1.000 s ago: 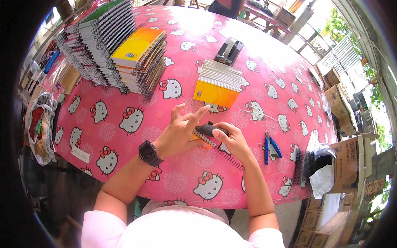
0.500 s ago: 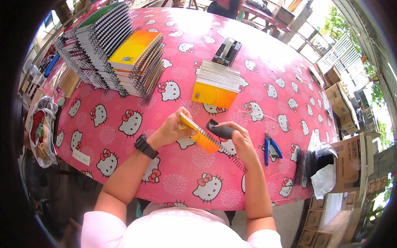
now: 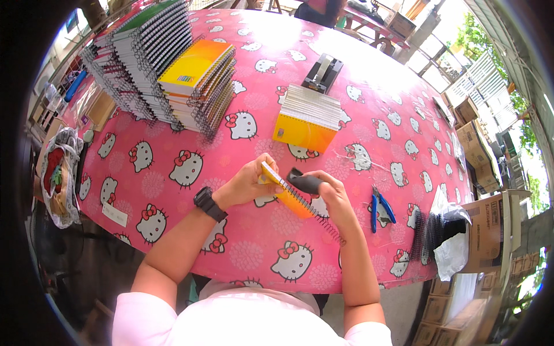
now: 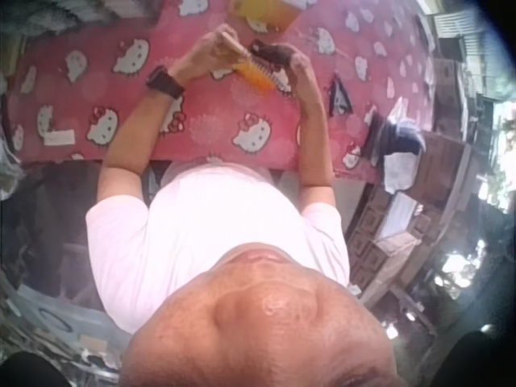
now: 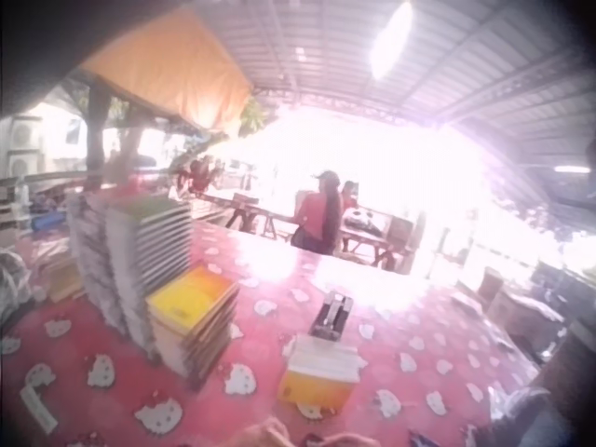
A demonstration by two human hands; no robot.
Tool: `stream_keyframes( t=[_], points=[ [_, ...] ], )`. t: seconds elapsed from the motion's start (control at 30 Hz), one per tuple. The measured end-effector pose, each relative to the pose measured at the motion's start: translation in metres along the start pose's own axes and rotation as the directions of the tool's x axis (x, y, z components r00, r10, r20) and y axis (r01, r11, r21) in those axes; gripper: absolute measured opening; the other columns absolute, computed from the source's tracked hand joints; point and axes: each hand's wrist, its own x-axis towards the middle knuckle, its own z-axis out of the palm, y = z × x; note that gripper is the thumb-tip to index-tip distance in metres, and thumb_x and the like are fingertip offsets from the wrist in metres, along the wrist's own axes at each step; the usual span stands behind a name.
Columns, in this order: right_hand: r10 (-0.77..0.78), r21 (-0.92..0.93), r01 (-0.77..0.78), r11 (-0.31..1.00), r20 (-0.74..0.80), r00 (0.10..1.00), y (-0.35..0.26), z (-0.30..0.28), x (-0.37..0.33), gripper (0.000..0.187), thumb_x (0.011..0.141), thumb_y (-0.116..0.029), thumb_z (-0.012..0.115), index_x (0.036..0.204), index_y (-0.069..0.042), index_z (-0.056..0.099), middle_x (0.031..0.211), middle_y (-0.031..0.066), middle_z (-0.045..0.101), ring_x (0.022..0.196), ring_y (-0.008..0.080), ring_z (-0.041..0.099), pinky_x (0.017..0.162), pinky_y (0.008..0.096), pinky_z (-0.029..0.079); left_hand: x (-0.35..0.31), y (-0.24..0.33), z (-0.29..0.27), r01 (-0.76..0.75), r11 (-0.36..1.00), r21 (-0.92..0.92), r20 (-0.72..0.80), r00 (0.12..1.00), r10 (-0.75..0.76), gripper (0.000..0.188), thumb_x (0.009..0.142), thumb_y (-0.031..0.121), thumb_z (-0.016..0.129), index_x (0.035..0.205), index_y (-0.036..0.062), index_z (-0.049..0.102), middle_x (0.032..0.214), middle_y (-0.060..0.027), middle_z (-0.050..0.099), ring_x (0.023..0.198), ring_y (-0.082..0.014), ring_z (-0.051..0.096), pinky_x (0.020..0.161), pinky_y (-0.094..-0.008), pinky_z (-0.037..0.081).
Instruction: The person repeatedly picks up a yellow spiral notebook and a black spiral binding, then inserts the binding into the notebook's holes. The person stacks the assembled notebooks on the table.
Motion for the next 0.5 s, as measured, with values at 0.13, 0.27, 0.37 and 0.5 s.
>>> stream_keyframes(
  t=[0.13, 0.27, 0.37, 0.5],
  points=[
    [0.076, -0.335, -0.125, 0.934, -0.155, 0.985, 0.004, 0.01, 0.003, 0.052, 0.084, -0.049, 0.063, 0.106, -0.002, 0.061, 0.087, 0.0001, 0.057, 0.081, 0.0087, 0.05, 0.075, 0.0246, 0.04, 0.0, 0.001, 0.0, 0.028, 0.999, 0.022, -0.001, 1.0, -0.028, 0.038, 0.078, 0.006, 0.076, 0.097, 0.011, 0.044, 0.088, 0.004, 0.055, 0.084, -0.004, 0.052, 0.072, -0.0226, 0.045],
    [0.003, -0.249, -0.045, 0.967, -0.169, 0.986, -0.004, 0.01, 0.002, 0.058, 0.083, -0.054, 0.061, 0.106, -0.001, 0.061, 0.089, 0.0019, 0.059, 0.082, 0.0101, 0.051, 0.076, 0.0259, 0.041, -0.001, 0.01, 0.001, 0.058, 0.998, 0.035, 0.016, 0.998, -0.059, 0.037, 0.078, 0.006, 0.076, 0.096, 0.011, 0.044, 0.089, 0.0034, 0.055, 0.086, -0.004, 0.052, 0.074, -0.0229, 0.046],
    [-0.063, -0.157, 0.056, 0.986, -0.039, 0.997, -0.012, 0.02, 0.0, 0.071, 0.083, -0.064, 0.055, 0.107, 0.002, 0.06, 0.091, 0.0021, 0.059, 0.084, 0.009, 0.05, 0.076, 0.0249, 0.039, -0.002, 0.002, -0.002, 0.017, 0.999, -0.041, 0.028, 0.999, -0.016, 0.038, 0.078, 0.006, 0.076, 0.102, 0.0103, 0.048, 0.089, 0.0029, 0.056, 0.086, -0.0051, 0.054, 0.075, -0.0234, 0.046],
    [0.028, -0.169, -0.042, 0.985, -0.085, 0.996, 0.002, 0.007, -0.002, 0.066, 0.083, -0.06, 0.057, 0.107, 0.001, 0.06, 0.092, 0.0026, 0.06, 0.087, 0.0107, 0.052, 0.079, 0.0253, 0.042, 0.001, 0.018, -0.001, -0.032, 0.992, -0.121, 0.03, 0.999, 0.036, 0.03, 0.076, 0.007, 0.077, 0.101, 0.0084, 0.06, 0.089, 0.0019, 0.058, 0.087, -0.0073, 0.055, 0.077, -0.0235, 0.046]
  ],
)
